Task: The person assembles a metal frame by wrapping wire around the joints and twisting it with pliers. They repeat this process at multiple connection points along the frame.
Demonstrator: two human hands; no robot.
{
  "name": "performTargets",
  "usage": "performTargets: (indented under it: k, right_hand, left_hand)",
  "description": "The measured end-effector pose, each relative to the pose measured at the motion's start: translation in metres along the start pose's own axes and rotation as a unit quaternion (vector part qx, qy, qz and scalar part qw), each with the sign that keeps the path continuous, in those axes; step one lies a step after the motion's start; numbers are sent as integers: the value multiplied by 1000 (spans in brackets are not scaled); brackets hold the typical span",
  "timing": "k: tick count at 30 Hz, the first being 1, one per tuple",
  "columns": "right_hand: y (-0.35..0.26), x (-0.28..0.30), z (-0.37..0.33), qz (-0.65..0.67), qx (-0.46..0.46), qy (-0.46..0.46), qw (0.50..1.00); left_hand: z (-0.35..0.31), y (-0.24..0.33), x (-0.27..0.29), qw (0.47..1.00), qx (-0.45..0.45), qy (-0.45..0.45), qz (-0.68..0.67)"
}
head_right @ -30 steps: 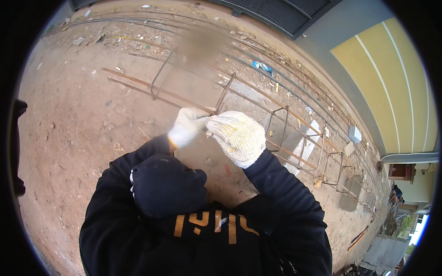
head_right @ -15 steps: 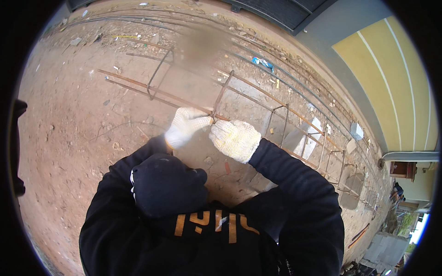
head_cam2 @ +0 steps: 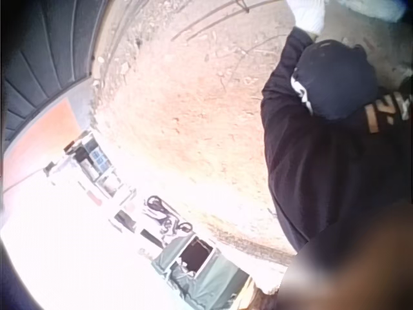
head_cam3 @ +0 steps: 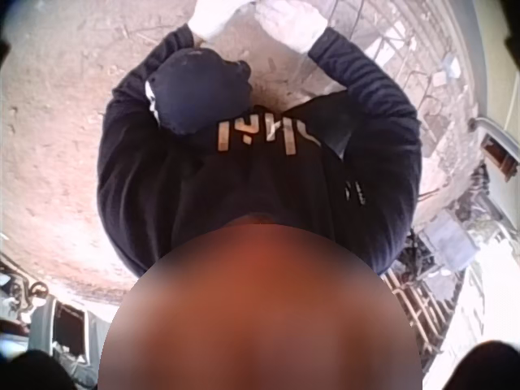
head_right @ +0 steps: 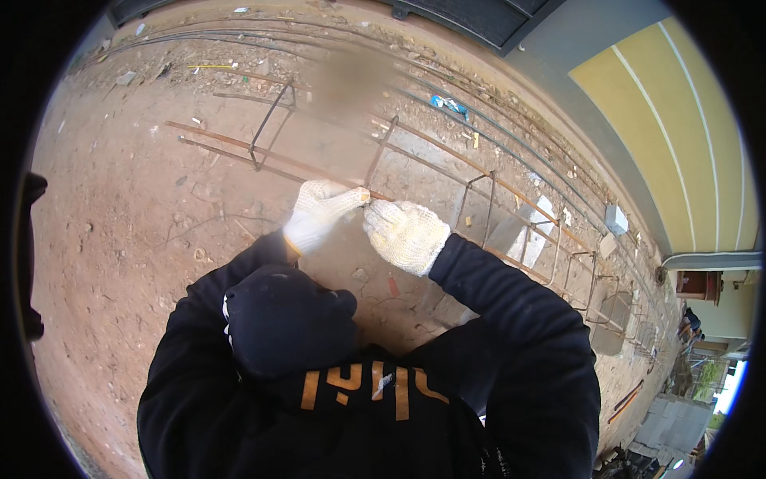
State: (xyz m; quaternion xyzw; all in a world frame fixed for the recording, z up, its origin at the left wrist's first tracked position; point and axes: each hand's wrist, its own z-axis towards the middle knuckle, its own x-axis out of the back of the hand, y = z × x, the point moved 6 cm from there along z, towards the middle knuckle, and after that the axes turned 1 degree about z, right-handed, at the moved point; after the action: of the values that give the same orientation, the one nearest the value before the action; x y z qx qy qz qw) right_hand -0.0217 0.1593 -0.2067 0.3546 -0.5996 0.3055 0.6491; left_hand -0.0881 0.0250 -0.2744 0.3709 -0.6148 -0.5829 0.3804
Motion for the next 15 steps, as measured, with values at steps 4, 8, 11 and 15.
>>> performTargets:
  k: [4,8,11,15]
  right_hand:
    - [4,43,-6,17,-81,51,995]
    - [39,60,-19,102,-340,118,927]
    - [42,21,-2,119,-367,-74,920]
    - [47,1,19,70,-356,-72,929]
  left_hand:
    - [-1,23,2,992,-107,67,0]
    - [-2,15,1,997,-18,48,-64]
    - [-2,11,1,999,32,31,-25]
    - [-3,15,3,995,16,57,-76]
